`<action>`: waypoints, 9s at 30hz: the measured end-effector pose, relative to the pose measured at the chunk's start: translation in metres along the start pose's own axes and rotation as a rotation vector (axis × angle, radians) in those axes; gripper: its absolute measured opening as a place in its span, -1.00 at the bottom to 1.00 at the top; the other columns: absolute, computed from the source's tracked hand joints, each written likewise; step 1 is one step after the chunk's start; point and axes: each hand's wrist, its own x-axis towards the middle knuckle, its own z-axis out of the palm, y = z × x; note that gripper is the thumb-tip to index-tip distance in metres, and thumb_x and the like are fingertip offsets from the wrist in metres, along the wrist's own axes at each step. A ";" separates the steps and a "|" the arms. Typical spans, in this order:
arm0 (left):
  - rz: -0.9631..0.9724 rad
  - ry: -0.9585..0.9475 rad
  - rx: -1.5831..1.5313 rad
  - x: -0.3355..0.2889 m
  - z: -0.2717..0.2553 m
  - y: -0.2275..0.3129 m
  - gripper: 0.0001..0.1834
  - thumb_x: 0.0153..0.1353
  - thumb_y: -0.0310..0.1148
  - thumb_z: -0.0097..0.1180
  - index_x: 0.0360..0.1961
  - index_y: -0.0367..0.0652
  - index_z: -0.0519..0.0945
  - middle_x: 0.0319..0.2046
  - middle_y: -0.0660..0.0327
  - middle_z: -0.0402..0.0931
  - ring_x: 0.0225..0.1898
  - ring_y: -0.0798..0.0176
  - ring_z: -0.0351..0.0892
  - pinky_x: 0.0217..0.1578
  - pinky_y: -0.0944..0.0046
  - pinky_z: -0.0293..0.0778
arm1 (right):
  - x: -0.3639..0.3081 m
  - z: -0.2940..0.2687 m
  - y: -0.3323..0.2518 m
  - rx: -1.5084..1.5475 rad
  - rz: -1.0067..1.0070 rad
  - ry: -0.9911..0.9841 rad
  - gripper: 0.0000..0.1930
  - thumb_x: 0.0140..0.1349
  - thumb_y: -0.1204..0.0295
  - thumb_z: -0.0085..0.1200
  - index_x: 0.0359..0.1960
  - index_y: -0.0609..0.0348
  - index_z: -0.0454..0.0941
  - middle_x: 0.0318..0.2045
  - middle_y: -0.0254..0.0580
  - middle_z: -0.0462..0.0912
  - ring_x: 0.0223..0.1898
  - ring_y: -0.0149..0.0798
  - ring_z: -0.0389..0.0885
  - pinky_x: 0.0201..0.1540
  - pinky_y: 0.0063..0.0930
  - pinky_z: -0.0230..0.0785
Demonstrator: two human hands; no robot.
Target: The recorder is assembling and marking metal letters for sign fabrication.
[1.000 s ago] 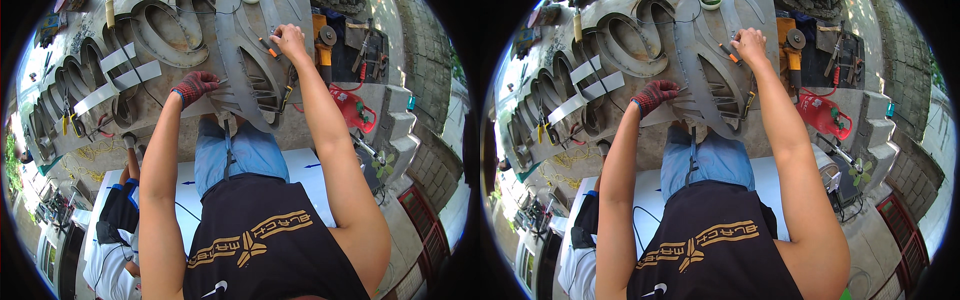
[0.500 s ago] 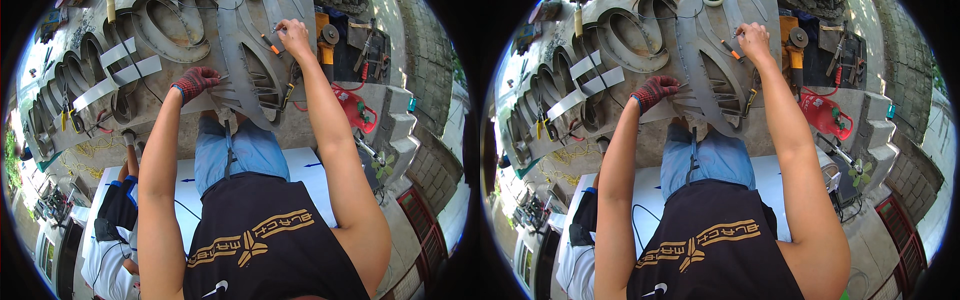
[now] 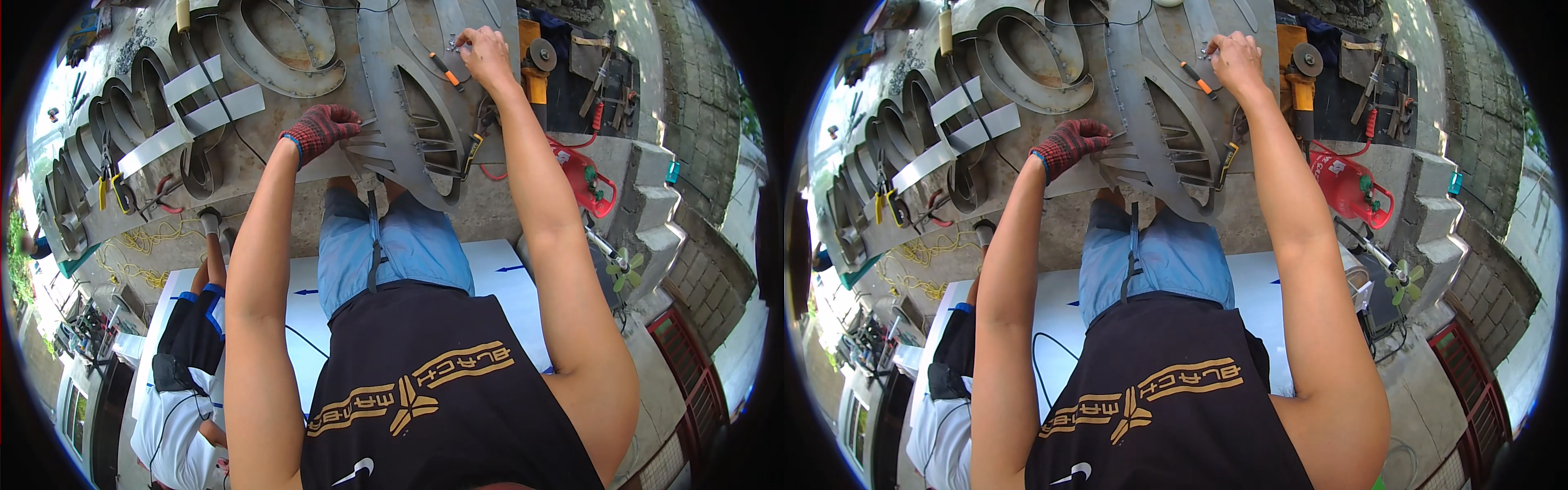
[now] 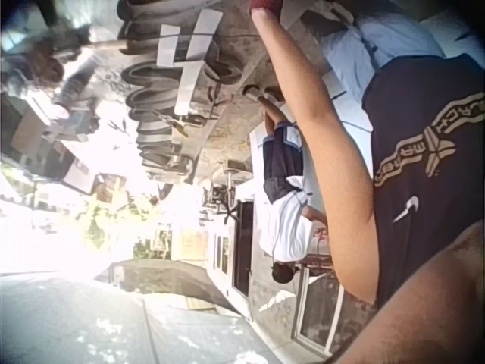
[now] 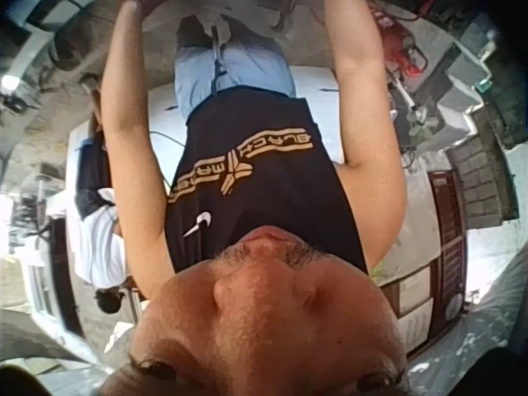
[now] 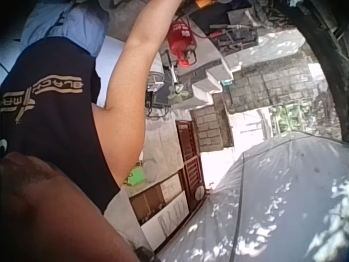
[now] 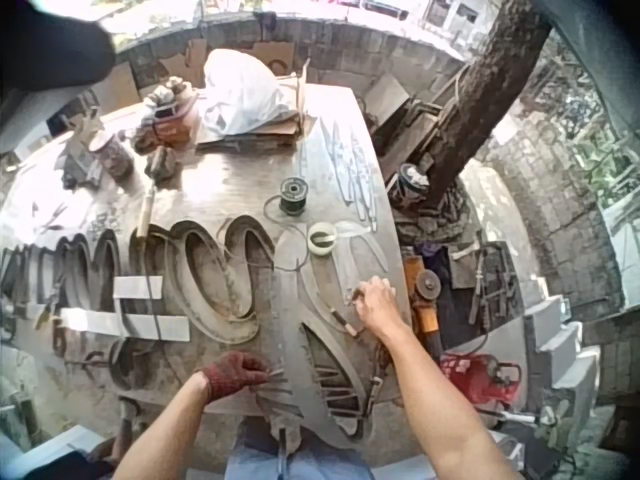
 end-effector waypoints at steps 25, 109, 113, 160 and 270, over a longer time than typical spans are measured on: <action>0.033 0.014 0.020 0.000 0.003 -0.003 -0.63 0.24 -0.19 0.41 -0.01 -0.16 0.75 -0.13 0.21 0.76 -0.03 0.31 0.67 0.11 0.26 0.48 | -0.075 -0.038 -0.082 0.328 -0.068 0.087 -0.87 0.19 0.42 0.24 -0.32 0.19 0.60 -0.35 -0.13 0.68 -0.19 0.02 0.62 -0.04 -0.13 0.45; 0.032 0.021 0.008 0.001 -0.001 -0.005 -0.66 0.21 -0.25 0.41 -0.04 -0.19 0.76 -0.20 0.21 0.77 -0.12 0.33 0.67 0.02 0.26 0.52 | 0.027 -0.055 -0.068 1.058 0.490 0.375 -0.57 0.32 0.35 0.29 0.14 0.26 0.48 -0.25 -0.10 0.67 -0.41 -0.36 0.67 -0.39 -0.47 0.59; 0.001 -0.004 0.011 -0.003 -0.003 0.005 -0.65 0.24 -0.26 0.38 0.00 -0.18 0.75 -0.16 0.24 0.76 -0.08 0.36 0.64 0.05 0.29 0.50 | 0.075 -0.036 -0.058 0.996 0.619 0.286 -0.48 0.29 0.28 0.33 0.22 0.21 0.49 -0.27 -0.17 0.67 -0.48 -0.28 0.61 -0.45 -0.38 0.53; -0.108 -0.132 0.011 0.028 -0.012 -0.001 -0.62 0.30 -0.07 0.37 0.07 0.03 0.73 -0.21 0.40 0.66 -0.27 0.40 0.50 -0.20 0.32 0.48 | -0.225 0.039 -0.247 0.910 0.966 0.798 -0.86 0.32 0.43 0.21 -0.25 0.27 0.65 -0.45 -0.11 0.74 -0.42 -0.16 0.79 -0.30 -0.31 0.59; -0.033 -0.138 0.114 0.023 -0.007 0.006 -0.62 0.27 -0.11 0.39 0.03 -0.05 0.75 -0.32 0.41 0.61 -0.37 0.45 0.41 -0.31 0.37 0.43 | -0.199 0.031 -0.235 0.761 0.948 0.633 -0.85 0.29 0.45 0.24 -0.26 0.30 0.59 -0.37 -0.07 0.75 -0.36 -0.13 0.80 -0.24 -0.28 0.62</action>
